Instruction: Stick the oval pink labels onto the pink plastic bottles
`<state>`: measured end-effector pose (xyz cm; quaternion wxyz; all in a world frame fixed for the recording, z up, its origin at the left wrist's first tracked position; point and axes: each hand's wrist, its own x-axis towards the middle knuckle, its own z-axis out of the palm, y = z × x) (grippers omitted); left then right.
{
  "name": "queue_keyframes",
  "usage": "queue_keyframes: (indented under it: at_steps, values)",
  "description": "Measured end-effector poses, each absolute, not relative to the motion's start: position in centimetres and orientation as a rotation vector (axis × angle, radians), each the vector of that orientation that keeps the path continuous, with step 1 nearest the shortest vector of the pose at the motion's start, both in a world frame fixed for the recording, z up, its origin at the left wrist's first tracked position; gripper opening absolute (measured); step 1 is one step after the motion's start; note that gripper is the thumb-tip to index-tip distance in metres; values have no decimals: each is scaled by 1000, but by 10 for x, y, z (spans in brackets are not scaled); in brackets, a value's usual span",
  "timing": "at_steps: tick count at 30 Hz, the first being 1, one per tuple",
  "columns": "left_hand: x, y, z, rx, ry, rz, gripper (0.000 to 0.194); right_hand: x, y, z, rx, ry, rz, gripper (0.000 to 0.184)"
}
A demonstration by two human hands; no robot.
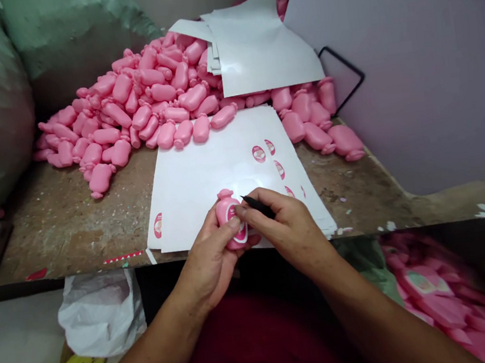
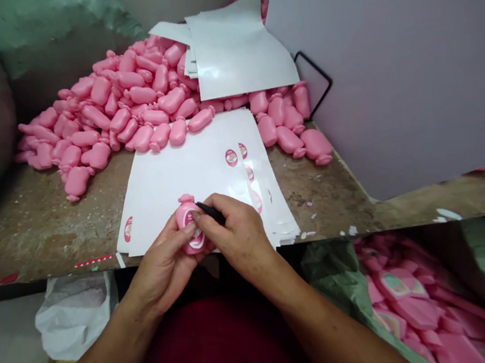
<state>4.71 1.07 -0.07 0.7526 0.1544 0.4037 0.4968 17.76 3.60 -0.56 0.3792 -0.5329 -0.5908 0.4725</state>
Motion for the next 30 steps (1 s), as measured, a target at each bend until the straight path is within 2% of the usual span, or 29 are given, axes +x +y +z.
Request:
queue_keyframes:
  at_steps: [7, 13, 16, 20, 25, 30]
  values:
    - [43, 10, -2, 414, 883, 1015, 52, 180, 38, -6, -1390, -1610, 1136, 19]
    - [42, 8, -1, 475, 887, 1021, 72, 185, 38, -7, -1469, -1753, 773, 16]
    - [40, 7, 3, 456, 913, 971, 71, 191, 42, -9, -1520, -1590, 839, 29]
    - [37, 4, 8, 416, 896, 907, 68, 194, 45, -7, -1268, -1457, 1140, 13]
    - [35, 4, 7, 445, 812, 939, 37, 185, 42, -3, -1262, -1473, 1206, 24]
    - [38, 5, 4, 521, 876, 884, 46, 181, 51, -6, -1218, -1421, 1276, 29]
